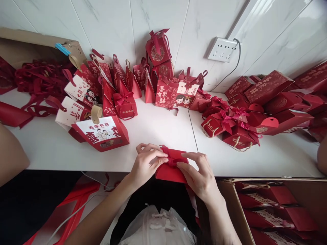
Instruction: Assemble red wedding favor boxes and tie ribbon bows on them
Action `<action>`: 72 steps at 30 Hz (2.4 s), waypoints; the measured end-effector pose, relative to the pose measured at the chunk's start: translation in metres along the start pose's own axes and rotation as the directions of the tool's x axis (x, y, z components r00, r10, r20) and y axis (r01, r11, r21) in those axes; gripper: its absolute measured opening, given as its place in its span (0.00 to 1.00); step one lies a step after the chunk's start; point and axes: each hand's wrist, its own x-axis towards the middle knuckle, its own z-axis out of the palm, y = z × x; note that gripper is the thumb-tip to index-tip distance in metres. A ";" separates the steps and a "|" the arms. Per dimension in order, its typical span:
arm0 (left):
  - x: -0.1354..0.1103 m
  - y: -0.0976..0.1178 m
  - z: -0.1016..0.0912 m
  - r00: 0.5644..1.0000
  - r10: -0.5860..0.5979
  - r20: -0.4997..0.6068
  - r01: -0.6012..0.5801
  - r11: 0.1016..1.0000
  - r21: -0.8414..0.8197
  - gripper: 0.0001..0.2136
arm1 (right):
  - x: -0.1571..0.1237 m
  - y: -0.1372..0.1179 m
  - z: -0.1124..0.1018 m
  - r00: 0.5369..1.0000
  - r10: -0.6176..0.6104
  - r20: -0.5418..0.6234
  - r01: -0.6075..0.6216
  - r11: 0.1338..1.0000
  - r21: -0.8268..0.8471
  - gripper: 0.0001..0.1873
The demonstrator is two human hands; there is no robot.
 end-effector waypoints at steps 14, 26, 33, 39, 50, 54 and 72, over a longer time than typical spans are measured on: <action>-0.026 0.011 0.000 0.977 -0.160 -0.138 0.163 0.987 0.006 0.09 | -0.015 0.015 -0.017 0.999 -0.033 0.035 0.035 0.998 -0.053 0.15; -0.029 0.021 -0.004 0.863 -0.483 0.150 0.503 0.850 -0.159 0.14 | -0.016 -0.021 -0.007 0.657 0.672 0.341 -0.751 0.622 0.219 0.31; -0.026 0.027 -0.002 0.842 -0.487 0.232 0.534 0.814 -0.228 0.12 | -0.004 -0.028 -0.001 0.512 0.743 0.431 -0.859 0.441 0.260 0.29; -0.024 0.022 -0.003 0.826 -0.485 0.288 0.558 0.776 -0.292 0.11 | -0.003 -0.018 0.002 0.466 0.697 0.546 -0.873 0.260 0.413 0.23; -0.022 0.018 -0.002 0.849 -0.465 0.249 0.522 0.811 -0.265 0.10 | -0.009 -0.011 0.011 0.496 0.675 0.546 -0.809 0.132 0.572 0.21; -0.021 0.023 0.002 0.893 -0.415 0.176 0.445 0.871 -0.206 0.12 | -0.004 -0.017 0.013 0.484 0.729 0.484 -0.829 0.204 0.521 0.23; -0.019 0.006 0.000 0.911 -0.375 0.173 0.402 0.901 -0.166 0.16 | -0.015 0.000 0.020 0.555 0.666 0.499 -0.760 0.164 0.628 0.20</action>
